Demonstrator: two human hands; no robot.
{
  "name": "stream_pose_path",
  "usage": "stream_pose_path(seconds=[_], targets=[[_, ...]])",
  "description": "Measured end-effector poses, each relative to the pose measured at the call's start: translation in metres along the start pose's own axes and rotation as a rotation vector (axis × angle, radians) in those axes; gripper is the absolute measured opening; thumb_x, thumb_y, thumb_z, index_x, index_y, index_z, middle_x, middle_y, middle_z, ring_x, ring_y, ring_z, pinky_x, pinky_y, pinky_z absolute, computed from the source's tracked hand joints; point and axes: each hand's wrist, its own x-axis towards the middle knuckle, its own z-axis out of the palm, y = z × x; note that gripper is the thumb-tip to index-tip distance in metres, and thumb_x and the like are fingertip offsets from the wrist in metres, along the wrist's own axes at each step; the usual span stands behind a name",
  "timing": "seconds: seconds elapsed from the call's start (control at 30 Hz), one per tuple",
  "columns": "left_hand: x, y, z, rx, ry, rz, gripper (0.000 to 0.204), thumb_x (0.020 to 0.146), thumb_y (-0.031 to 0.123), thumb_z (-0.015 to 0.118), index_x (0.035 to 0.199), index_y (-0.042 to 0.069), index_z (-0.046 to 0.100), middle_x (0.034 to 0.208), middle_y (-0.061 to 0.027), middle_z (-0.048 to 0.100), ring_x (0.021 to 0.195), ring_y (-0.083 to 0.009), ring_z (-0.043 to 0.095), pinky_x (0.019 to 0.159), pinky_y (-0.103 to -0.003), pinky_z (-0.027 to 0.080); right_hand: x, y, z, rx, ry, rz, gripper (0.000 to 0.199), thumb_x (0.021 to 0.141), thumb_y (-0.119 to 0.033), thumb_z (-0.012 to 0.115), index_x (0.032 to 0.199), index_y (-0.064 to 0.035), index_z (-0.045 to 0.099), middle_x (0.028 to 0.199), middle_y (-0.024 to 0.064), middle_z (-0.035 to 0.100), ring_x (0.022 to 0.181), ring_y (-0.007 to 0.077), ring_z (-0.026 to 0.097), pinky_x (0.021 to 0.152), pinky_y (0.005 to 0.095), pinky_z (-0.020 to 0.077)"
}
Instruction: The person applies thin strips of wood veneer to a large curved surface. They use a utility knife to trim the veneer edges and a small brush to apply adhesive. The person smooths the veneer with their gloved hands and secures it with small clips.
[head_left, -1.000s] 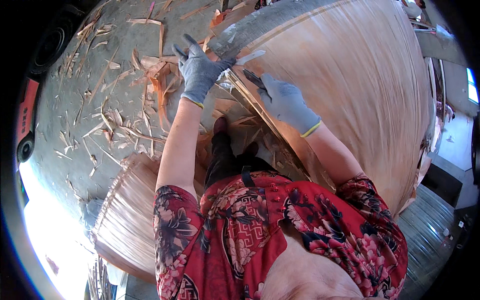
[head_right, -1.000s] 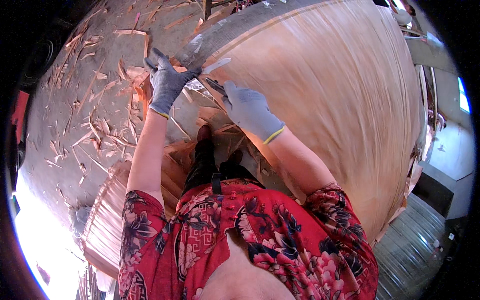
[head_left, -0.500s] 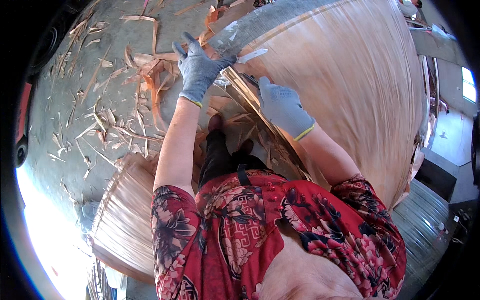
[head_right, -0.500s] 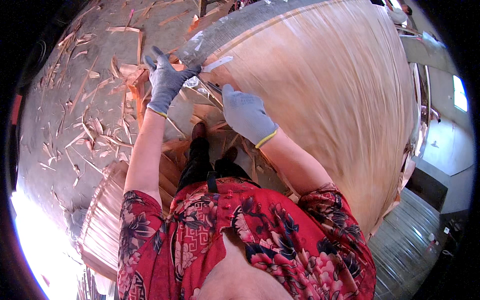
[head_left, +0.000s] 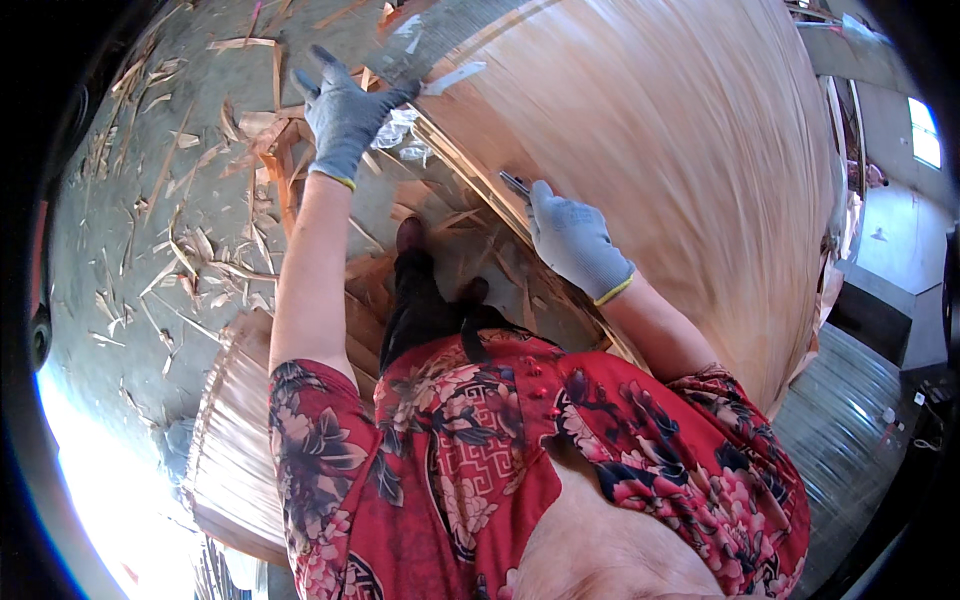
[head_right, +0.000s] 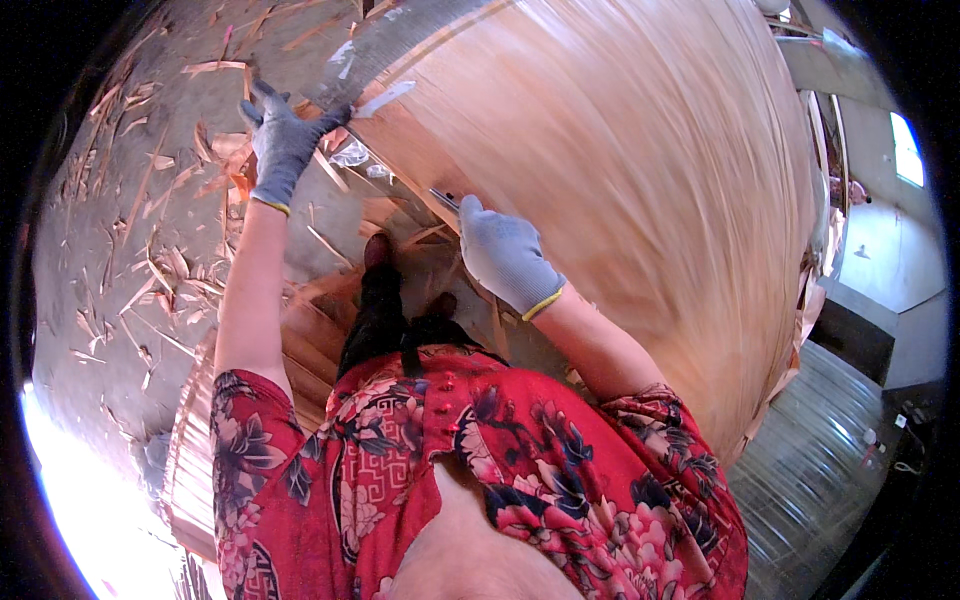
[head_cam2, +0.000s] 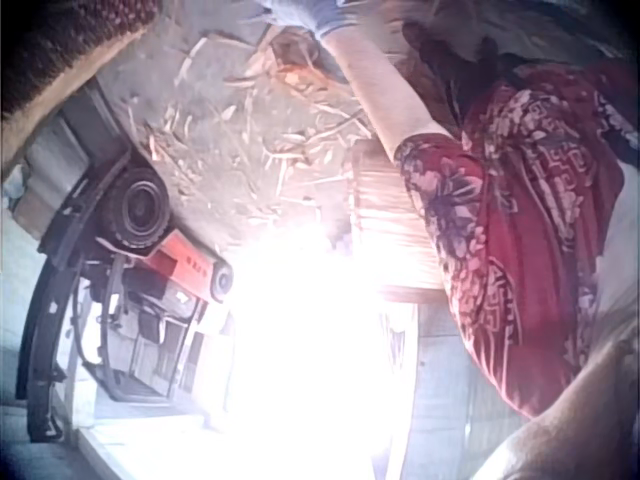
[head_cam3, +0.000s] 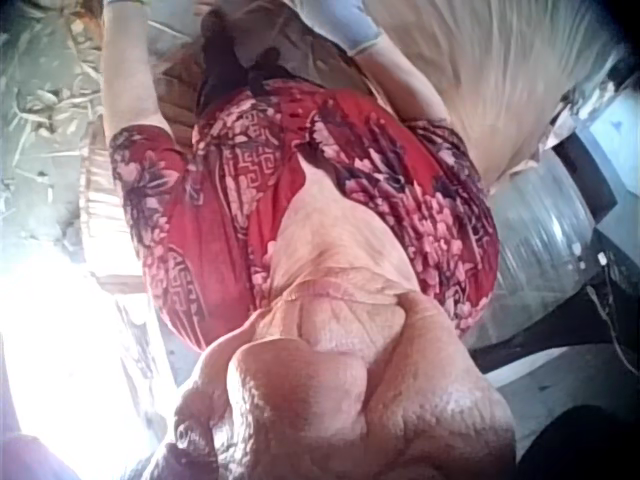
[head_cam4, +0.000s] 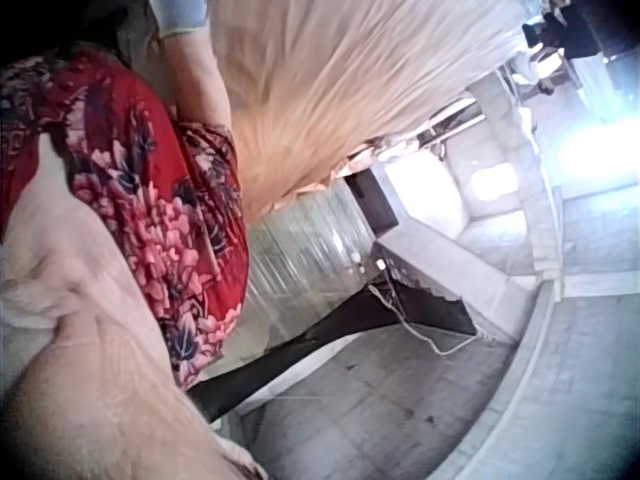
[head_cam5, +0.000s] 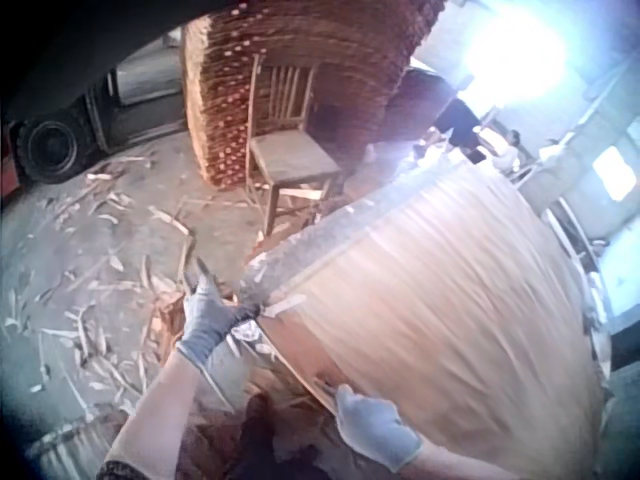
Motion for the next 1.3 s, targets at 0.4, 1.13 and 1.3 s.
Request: stream_pose_path(seconds=[0.4,1.13,1.3], targets=[[-0.027,0.030,0.009,0.005,0.138,-0.223,0.135,0.050,0.065,0.073,0.131,-0.018,0.003,0.135,-0.0381,0.018,0.130,-0.0473,0.012,0.108,-0.041,0.019,-0.047,0.050,0.041,-0.074,0.114,0.007,0.013,0.085,-0.016,0.049,0.081,-0.0048,0.044,0.055,0.0149,0.056,0.048,0.0315,0.058,0.039,0.0417,0.0436],[-0.118,0.058,0.106,0.044,0.040,-0.207,0.148,0.042,0.070,0.073,0.128,-0.022,-0.005,0.134,-0.0355,0.025,0.134,-0.0360,0.015,0.109,-0.040,-0.001,-0.164,0.141,0.093,0.054,0.032,0.156,0.009,0.083,-0.014,0.047,0.087,-0.0058,0.045,0.058,0.0127,0.057,0.049,0.0302,0.059,0.043,0.0424,0.0451],[-0.127,0.055,0.120,0.031,0.016,-0.212,0.127,0.048,0.060,0.078,0.123,-0.021,0.014,0.115,-0.0274,0.048,0.120,-0.0310,0.035,0.104,-0.036,0.019,-0.210,0.163,0.097,0.102,-0.003,0.209,0.011,0.084,-0.013,0.046,0.090,-0.0046,0.046,0.066,0.0147,0.060,0.059,0.0318,0.061,0.051,0.0425,0.0472]])
